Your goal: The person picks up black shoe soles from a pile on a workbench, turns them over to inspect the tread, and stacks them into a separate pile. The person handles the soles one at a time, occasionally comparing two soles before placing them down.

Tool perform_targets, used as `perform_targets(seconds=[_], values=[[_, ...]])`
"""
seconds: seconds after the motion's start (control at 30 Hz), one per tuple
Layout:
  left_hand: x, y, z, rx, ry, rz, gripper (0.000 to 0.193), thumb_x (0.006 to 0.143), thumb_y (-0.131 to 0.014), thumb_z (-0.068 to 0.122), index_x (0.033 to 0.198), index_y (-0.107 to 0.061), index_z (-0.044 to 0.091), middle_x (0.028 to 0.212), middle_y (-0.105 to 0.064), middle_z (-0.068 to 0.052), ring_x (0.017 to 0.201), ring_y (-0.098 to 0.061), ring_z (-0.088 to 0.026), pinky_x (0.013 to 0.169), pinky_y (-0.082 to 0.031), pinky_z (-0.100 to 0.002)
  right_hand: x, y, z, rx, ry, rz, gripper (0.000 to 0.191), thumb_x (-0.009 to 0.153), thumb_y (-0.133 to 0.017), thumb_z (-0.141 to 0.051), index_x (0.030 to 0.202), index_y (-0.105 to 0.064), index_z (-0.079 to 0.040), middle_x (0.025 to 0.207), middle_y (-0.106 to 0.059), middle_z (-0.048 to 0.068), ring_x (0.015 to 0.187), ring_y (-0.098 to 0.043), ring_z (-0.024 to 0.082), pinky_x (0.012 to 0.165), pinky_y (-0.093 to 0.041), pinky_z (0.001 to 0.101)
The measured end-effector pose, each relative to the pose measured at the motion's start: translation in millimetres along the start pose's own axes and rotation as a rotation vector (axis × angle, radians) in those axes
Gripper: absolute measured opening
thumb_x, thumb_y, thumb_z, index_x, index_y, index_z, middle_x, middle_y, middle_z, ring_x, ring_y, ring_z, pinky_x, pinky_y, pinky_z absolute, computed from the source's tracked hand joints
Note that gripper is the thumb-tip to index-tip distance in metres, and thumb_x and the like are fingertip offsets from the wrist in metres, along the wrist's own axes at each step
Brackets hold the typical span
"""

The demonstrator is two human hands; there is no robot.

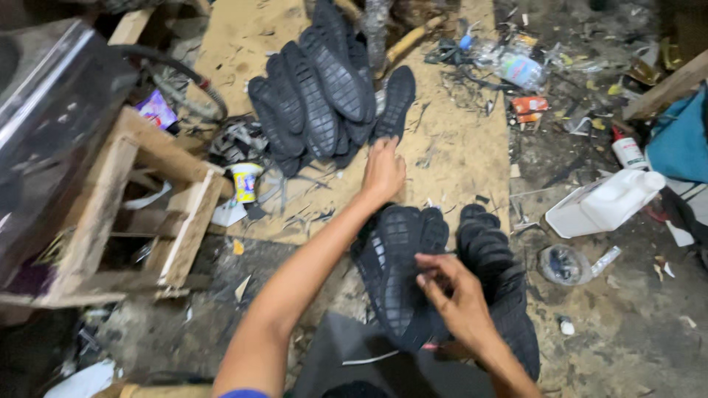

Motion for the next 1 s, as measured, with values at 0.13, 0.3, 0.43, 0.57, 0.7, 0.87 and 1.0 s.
perform_targets(seconds=[0.13,0.3,0.43,0.57,0.7,0.87,1.0], values=[[83.1,-47.3,-3.2,0.453,0.031,-0.097,0.062,0.092,-0.053,0.012,0.147,-0.04,-0.014,0.137,-0.053,-0.036,0.126,-0.053,-0.046,0.11,-0.043,-0.048,5.5,14.3,4.2,0.001,-0.011,-0.016,0.028,0.087,-0.073,-0.008,0.114,-0.074,-0.006,0.097,-0.07,0.003,0.084,-0.069,0.012,0.073,-0.053,0.0255],[112.1,-82.0,-14.8,0.635,0.374,-0.284,0.06,0.1,-0.046,0.014,0.156,-0.029,-0.001,0.136,-0.057,-0.025,0.122,-0.055,-0.033,0.099,-0.046,-0.045,4.3,38.6,18.1,0.069,-0.05,0.011,0.029,0.086,-0.071,-0.006,0.115,-0.073,-0.004,0.1,-0.072,0.004,0.088,-0.069,0.014,0.077,-0.053,0.0271],[110.0,-84.6,-7.9,0.791,0.351,-0.132,0.057,0.101,-0.049,0.019,0.155,-0.036,0.005,0.136,-0.06,-0.017,0.122,-0.055,-0.029,0.096,-0.046,-0.041,2.7,48.9,14.2,0.048,-0.033,0.026,0.03,0.086,-0.071,-0.005,0.116,-0.073,-0.004,0.102,-0.073,0.004,0.088,-0.068,0.014,0.079,-0.052,0.0277],[105.4,-80.5,-4.3,0.796,0.36,-0.189,0.064,0.095,-0.052,0.023,0.152,-0.034,0.002,0.13,-0.06,-0.015,0.118,-0.052,-0.029,0.094,-0.044,-0.041,0.6,50.6,2.1,0.075,-0.058,-0.005,0.03,0.086,-0.07,-0.007,0.117,-0.072,-0.005,0.101,-0.072,0.004,0.087,-0.069,0.014,0.079,-0.054,0.0272],[102.1,-78.8,-4.0,0.776,0.345,-0.111,0.048,0.099,-0.055,0.021,0.143,-0.047,0.005,0.126,-0.062,-0.014,0.118,-0.054,-0.029,0.097,-0.044,-0.042,-3.7,54.8,-3.2,0.007,-0.094,-0.035,0.031,0.086,-0.071,-0.009,0.116,-0.072,-0.007,0.101,-0.073,0.002,0.085,-0.07,0.013,0.073,-0.053,0.0285],[108.3,-82.5,-3.9,0.451,0.441,-0.063,0.035,0.087,-0.069,0.02,0.119,-0.067,0.006,0.124,-0.062,-0.016,0.12,-0.055,-0.035,0.1,-0.044,-0.047,-5.4,64.1,3.1,0.026,-0.04,0.006,0.031,0.086,-0.071,-0.007,0.117,-0.072,-0.005,0.099,-0.073,0.003,0.084,-0.07,0.014,0.076,-0.055,0.0279],[125.0,-55.3,10.9,0.067,0.174,0.133,0.034,0.08,-0.077,0.016,0.111,-0.07,0.002,0.112,-0.065,-0.025,0.11,-0.059,-0.044,0.095,-0.047,-0.05,-8.8,71.1,1.8,0.066,0.036,0.081,0.03,0.086,-0.071,-0.004,0.116,-0.072,-0.004,0.098,-0.074,0.004,0.085,-0.07,0.012,0.079,-0.056,0.0269]])
Point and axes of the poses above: each hand's wrist, its own x-axis towards the middle knuckle, its own y-axis out of the back of the hand, z = x × y, the point moved 2 cm from there along x, towards the middle knuckle
